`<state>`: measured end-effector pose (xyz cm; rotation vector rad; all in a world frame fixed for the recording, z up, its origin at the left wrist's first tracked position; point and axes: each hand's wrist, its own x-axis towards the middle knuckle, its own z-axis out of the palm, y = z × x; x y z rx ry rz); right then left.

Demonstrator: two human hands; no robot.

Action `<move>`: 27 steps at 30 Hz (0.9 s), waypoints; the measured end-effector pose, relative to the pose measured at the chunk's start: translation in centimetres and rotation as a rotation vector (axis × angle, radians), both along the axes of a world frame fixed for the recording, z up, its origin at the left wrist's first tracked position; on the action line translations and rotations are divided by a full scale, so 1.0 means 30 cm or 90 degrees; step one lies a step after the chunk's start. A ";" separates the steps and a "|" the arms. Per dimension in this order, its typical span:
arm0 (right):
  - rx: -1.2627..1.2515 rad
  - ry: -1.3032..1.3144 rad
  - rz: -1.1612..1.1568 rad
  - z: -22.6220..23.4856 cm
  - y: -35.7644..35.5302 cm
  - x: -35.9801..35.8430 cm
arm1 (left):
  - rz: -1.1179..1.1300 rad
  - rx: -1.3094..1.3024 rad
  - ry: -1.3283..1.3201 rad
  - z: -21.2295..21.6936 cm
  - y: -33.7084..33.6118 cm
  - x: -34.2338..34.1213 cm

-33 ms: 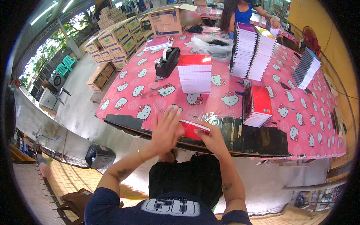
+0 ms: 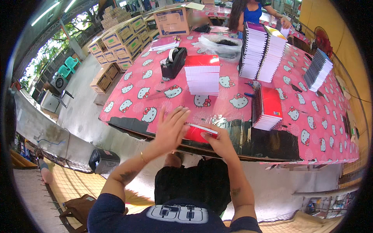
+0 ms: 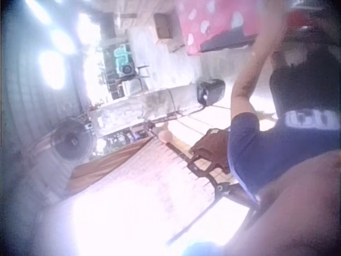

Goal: The person wraps notebooks in plastic sleeves by hand, sliding each notebook into a sleeve, folding the edges, and placing the finished items into a stack.

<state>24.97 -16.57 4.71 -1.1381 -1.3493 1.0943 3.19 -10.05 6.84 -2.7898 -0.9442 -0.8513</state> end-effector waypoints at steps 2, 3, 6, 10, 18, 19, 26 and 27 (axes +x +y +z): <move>0.012 -0.017 0.024 -0.016 0.010 0.017 | -0.108 -0.114 0.041 0.038 0.053 -0.023; -0.009 -0.007 0.034 -0.001 0.005 0.016 | -0.124 -0.040 -0.072 0.045 0.041 -0.002; 0.002 -0.022 0.038 0.003 0.001 0.004 | -0.125 -0.037 -0.077 0.059 0.034 0.003; 0.000 -0.030 0.044 -0.026 0.004 0.003 | -0.178 -0.109 -0.010 0.035 0.073 -0.033; -0.019 0.059 0.011 -0.060 0.021 -0.009 | 0.053 -0.010 0.098 -0.169 -0.102 0.044; -0.002 0.041 0.010 -0.066 0.028 -0.013 | 0.038 -0.009 0.090 -0.223 -0.127 0.034; -0.002 0.008 0.041 -0.125 0.060 0.001 | 0.053 0.026 0.092 -0.226 -0.037 0.054; 0.006 -0.009 0.037 -0.123 0.061 0.014 | -0.017 0.024 0.093 -0.309 -0.107 0.023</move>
